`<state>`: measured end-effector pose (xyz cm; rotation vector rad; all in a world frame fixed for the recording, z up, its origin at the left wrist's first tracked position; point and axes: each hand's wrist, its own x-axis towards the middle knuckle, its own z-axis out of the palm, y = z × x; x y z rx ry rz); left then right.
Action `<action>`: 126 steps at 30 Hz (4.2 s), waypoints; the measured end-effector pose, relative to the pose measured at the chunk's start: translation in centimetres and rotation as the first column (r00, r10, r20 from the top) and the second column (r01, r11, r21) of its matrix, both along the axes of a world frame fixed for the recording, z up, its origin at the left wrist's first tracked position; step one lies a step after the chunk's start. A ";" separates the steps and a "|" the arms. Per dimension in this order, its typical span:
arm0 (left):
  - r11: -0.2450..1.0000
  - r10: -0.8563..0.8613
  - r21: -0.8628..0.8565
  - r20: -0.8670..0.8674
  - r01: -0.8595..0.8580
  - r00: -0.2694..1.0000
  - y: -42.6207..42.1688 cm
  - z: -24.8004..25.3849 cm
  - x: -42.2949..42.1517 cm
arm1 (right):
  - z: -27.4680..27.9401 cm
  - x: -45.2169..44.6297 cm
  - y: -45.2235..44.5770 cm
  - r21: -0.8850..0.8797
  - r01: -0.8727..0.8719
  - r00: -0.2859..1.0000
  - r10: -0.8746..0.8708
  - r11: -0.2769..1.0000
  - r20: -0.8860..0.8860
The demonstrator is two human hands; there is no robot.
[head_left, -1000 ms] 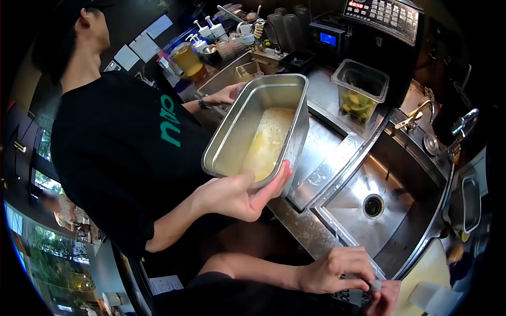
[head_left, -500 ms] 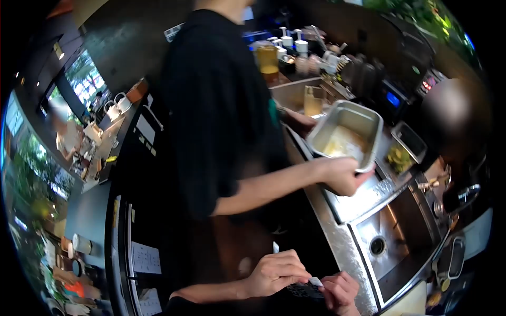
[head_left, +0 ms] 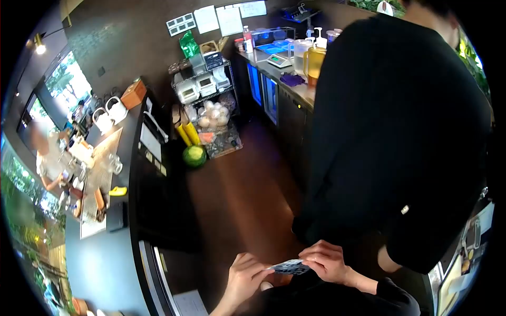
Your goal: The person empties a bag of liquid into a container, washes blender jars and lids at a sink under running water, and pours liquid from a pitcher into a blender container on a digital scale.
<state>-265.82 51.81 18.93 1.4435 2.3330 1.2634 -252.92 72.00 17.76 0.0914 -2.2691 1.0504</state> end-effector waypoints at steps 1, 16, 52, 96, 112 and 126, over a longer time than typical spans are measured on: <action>1.000 -0.013 0.012 -0.027 0.014 1.000 1.0 -0.4 -2.5 | 0.1 -2.0 0.5 0.013 0.029 1.000 -0.029 1.000 0.011; 0.952 -0.298 0.023 -0.144 0.305 0.944 24.9 1.2 -44.7 | 0.0 -38.7 19.4 -0.177 0.597 0.801 -0.569 0.783 0.183; 0.832 -0.553 -0.019 -0.089 0.554 0.828 70.7 4.2 -106.7 | -1.5 -98.5 63.5 -0.307 0.602 0.786 -0.614 0.738 0.065; -0.814 -0.578 0.022 0.063 0.580 -0.814 58.7 4.5 -73.8 | 0.0 -88.2 12.4 -0.045 0.161 -0.986 -0.159 -0.986 -0.051; -0.770 0.089 0.308 0.919 0.559 -0.385 29.4 3.3 -38.6 | -15.5 -60.4 -11.6 0.187 -0.393 -0.913 0.407 -0.900 0.037; -0.543 0.345 0.676 0.720 0.498 -0.602 15.3 10.1 -1.9 | -8.4 -18.2 -20.1 -0.590 0.187 -0.928 0.056 -0.786 -0.369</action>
